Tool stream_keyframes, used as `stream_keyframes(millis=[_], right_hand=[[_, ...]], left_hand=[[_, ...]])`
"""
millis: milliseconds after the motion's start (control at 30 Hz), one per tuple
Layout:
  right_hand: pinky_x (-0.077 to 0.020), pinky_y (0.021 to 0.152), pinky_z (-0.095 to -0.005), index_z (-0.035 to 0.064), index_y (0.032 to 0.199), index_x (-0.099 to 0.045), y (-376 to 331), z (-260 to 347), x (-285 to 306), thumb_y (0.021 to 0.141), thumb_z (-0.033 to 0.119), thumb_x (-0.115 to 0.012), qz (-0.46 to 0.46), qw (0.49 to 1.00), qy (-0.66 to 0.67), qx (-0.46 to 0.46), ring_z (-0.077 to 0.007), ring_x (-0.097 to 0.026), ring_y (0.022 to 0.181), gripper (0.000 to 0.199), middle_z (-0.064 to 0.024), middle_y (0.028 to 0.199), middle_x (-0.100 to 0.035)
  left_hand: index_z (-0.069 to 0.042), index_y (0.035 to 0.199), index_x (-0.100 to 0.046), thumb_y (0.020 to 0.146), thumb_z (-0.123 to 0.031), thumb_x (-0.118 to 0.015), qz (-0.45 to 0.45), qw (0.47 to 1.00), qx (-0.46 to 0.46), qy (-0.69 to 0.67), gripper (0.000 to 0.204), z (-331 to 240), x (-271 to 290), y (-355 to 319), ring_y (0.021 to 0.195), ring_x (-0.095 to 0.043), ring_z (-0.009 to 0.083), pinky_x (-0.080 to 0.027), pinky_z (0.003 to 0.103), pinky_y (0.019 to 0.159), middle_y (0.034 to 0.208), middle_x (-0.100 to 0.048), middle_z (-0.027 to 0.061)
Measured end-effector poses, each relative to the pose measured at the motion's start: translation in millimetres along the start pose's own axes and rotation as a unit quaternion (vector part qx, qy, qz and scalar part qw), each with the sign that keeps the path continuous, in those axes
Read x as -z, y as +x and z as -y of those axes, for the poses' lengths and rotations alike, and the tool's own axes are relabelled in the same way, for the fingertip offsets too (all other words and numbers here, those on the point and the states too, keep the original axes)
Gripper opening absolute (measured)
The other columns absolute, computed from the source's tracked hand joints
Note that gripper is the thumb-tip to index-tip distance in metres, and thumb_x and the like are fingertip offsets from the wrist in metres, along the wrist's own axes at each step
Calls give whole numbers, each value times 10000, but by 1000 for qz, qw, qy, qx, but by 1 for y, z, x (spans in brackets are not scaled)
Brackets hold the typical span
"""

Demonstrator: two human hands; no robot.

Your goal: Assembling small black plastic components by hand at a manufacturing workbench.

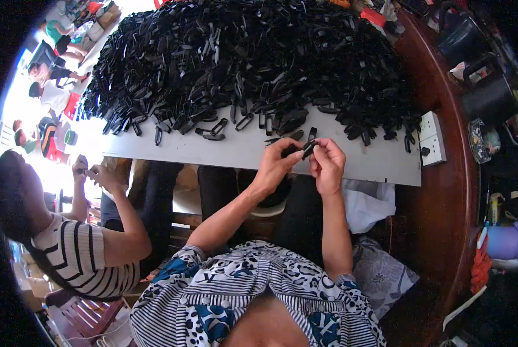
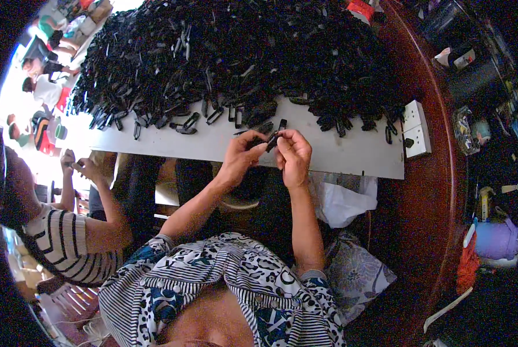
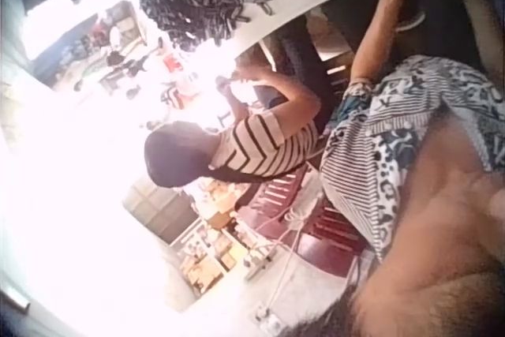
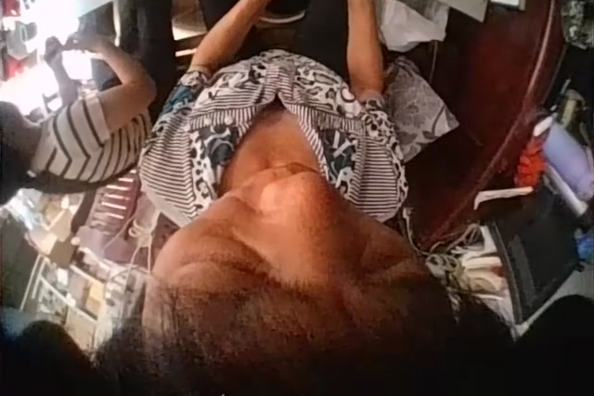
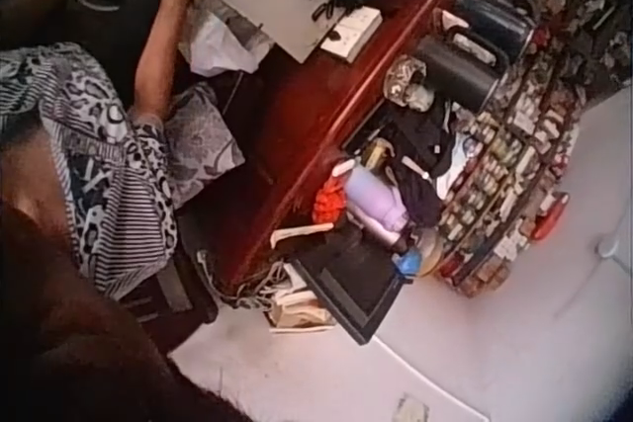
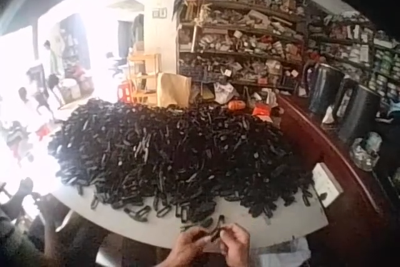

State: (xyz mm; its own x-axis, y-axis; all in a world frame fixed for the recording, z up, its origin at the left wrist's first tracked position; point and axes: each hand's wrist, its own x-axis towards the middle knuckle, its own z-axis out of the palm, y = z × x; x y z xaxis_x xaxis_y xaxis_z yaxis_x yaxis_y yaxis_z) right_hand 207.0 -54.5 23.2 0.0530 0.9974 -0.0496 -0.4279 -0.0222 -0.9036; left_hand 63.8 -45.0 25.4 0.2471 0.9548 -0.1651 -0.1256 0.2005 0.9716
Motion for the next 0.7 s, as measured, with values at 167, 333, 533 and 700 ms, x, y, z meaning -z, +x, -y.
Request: stream_keyframes(millis=[167,333,533,700], right_hand=[[-430,383,-228,-7,935,-527,-17,-13,-12,857,74,-533,15,994,103,-15,-110,-523,480,113,-103,747,-619],[-446,381,-242,12,967,-546,-32,-19,-23,886,143,-540,71,977,169,-111,-139,-541,495,154,-103,739,-617],[-468,598,-331,39,926,-583,20,-7,18,828,194,-620,-87,883,-453,93,-220,-587,658,187,-95,749,-611],[-468,664,-406,34,852,-560,47,-7,16,719,193,-706,-97,760,-633,110,-307,-601,759,254,-123,810,-628]], left_hand=[[-36,1022,-571,798,-52,-639,14,994,-54,-89,235,-3,6,-20,596,-480,44,-400,202,518,776,-576,-6],[-13,972,-600,756,-25,-667,37,980,-43,-190,226,12,29,-25,528,-470,61,-380,199,480,757,-599,26],[-25,924,-568,807,-146,-669,69,948,-55,-304,196,2,44,-28,489,-473,78,-387,194,459,778,-628,125],[-54,969,-549,823,-348,-660,143,945,-37,-291,347,13,49,-27,483,-458,64,-363,173,434,810,-634,142]])
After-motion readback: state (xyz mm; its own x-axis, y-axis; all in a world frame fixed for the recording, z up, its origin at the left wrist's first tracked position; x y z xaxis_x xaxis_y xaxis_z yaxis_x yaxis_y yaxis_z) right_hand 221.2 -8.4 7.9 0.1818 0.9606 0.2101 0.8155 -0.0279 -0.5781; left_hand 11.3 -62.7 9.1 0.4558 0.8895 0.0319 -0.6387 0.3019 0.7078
